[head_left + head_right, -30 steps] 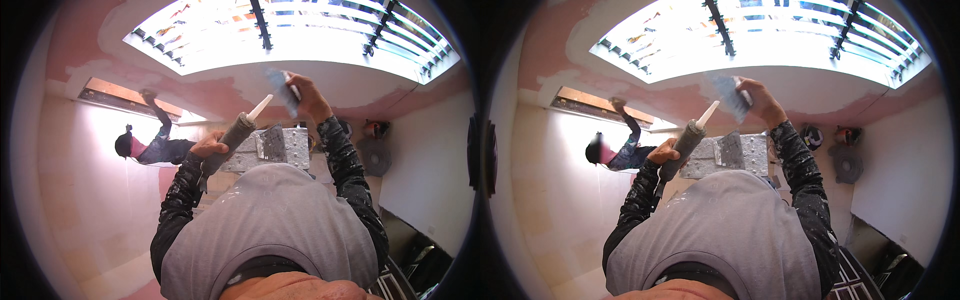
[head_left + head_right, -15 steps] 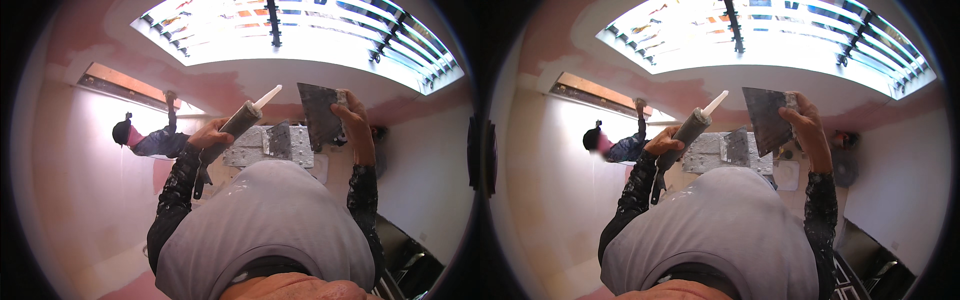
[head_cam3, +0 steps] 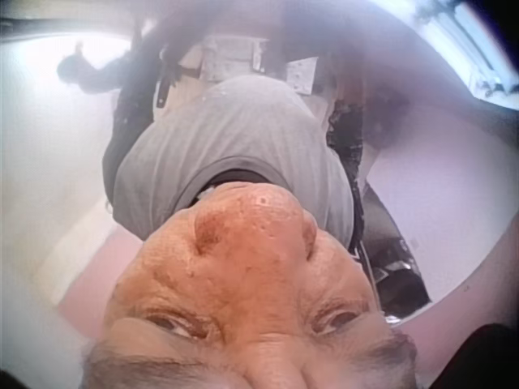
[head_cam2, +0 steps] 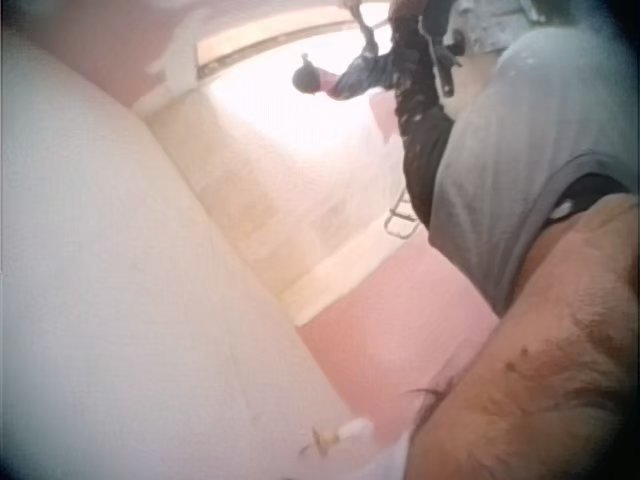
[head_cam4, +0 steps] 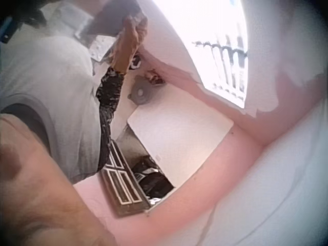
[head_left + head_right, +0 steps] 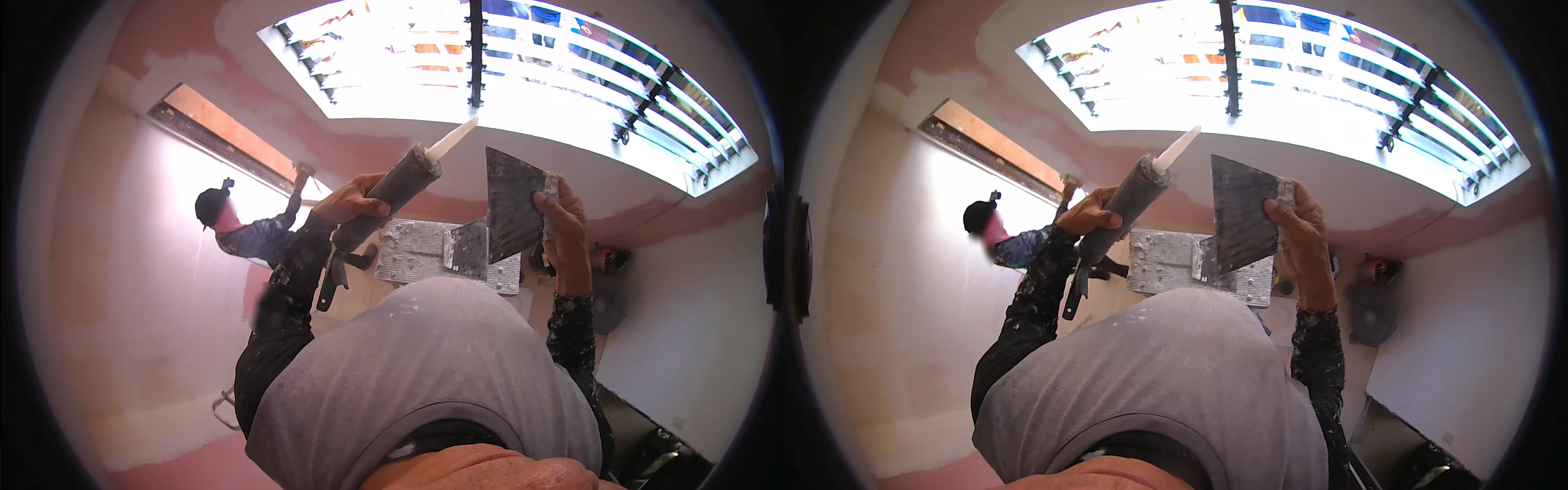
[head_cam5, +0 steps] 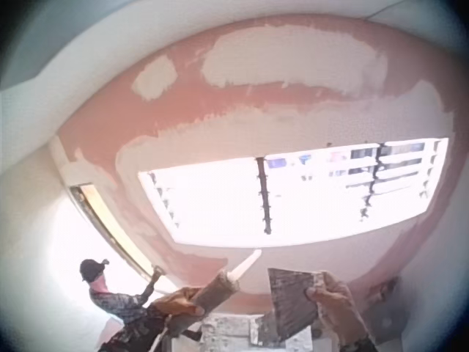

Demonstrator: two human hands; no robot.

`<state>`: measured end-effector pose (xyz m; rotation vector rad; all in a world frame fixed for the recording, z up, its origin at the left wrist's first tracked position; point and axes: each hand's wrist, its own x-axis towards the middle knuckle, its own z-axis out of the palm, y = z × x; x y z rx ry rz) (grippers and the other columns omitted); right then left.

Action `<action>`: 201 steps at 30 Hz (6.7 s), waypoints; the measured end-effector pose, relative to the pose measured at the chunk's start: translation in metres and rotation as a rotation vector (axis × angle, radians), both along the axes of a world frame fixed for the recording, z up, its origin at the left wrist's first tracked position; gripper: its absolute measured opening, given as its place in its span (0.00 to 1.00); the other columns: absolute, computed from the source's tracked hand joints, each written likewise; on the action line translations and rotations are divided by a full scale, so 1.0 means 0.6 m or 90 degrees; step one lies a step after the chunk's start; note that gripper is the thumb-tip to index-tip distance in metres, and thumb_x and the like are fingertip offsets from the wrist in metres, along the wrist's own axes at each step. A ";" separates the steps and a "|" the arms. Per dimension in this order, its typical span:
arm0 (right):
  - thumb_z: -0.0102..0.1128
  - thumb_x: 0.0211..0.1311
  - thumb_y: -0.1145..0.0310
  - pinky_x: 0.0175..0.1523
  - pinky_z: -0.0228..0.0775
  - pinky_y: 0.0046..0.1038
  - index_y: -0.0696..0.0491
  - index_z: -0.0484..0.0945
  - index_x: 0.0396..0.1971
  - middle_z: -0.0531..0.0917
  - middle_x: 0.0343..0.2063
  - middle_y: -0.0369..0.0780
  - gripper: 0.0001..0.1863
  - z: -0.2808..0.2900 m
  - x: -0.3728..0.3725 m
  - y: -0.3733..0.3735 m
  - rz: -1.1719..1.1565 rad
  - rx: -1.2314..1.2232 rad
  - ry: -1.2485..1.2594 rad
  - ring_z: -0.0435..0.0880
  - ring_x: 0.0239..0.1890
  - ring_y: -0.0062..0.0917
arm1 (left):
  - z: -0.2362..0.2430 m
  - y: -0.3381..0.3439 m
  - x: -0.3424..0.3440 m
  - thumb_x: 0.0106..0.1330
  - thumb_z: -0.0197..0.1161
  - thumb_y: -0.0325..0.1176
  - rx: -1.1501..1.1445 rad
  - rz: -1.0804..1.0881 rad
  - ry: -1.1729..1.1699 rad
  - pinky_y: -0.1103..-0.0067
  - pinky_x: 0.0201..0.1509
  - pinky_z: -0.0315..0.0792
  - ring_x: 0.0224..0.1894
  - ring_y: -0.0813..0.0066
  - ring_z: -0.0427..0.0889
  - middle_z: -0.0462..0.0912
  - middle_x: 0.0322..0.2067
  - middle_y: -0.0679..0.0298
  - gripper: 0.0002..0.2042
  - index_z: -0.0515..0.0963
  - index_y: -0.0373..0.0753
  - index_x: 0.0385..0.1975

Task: The person applies wall compound to the ceiling and upper wall using a trowel and hawk, smoothing the surface in multiple passes. They then prepare a caulking gun by removing the nozzle cap and inserting a new tube.

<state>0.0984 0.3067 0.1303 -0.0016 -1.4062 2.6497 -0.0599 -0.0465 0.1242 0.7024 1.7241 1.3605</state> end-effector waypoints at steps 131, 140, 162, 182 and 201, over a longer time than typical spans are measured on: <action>0.56 0.73 0.71 0.64 0.72 0.33 0.55 0.75 0.58 0.83 0.50 0.37 0.16 -0.256 0.050 -0.061 -0.042 -0.263 -0.177 0.81 0.54 0.25 | -0.340 0.227 -0.078 0.73 0.59 0.39 0.096 0.479 0.078 0.74 0.50 0.75 0.43 0.70 0.80 0.82 0.39 0.60 0.16 0.73 0.36 0.54; 0.59 0.71 0.70 0.62 0.74 0.34 0.54 0.76 0.56 0.84 0.48 0.37 0.16 -0.235 0.050 -0.065 -0.071 -0.252 -0.199 0.82 0.53 0.26 | -0.250 0.131 -0.078 0.65 0.65 0.25 0.406 0.377 -0.358 0.75 0.53 0.84 0.45 0.69 0.85 0.82 0.44 0.61 0.18 0.70 0.36 0.54; 0.72 0.48 0.81 0.76 0.58 0.52 0.44 0.80 0.55 0.69 0.65 0.43 0.31 0.057 0.010 -0.030 -0.226 1.191 0.468 0.67 0.70 0.43 | 0.013 0.205 0.069 0.75 0.60 0.34 0.625 0.108 -0.357 0.70 0.54 0.83 0.53 0.65 0.85 0.81 0.53 0.52 0.21 0.69 0.31 0.62; 0.62 0.70 0.71 0.51 0.81 0.33 0.57 0.77 0.55 0.86 0.45 0.42 0.16 0.052 0.059 -0.013 -0.169 0.960 0.152 0.86 0.48 0.33 | -0.011 0.267 0.040 0.75 0.60 0.35 0.791 0.058 -0.274 0.77 0.49 0.79 0.47 0.68 0.84 0.82 0.47 0.57 0.19 0.73 0.35 0.61; 0.71 0.63 0.48 0.39 0.79 0.24 0.57 0.78 0.54 0.84 0.43 0.38 0.31 0.220 -0.079 0.079 -0.608 0.458 0.227 0.86 0.39 0.23 | -0.040 0.301 0.110 0.79 0.52 0.41 0.679 -0.391 -1.004 0.83 0.19 0.70 0.19 0.76 0.75 0.77 0.23 0.63 0.11 0.69 0.39 0.45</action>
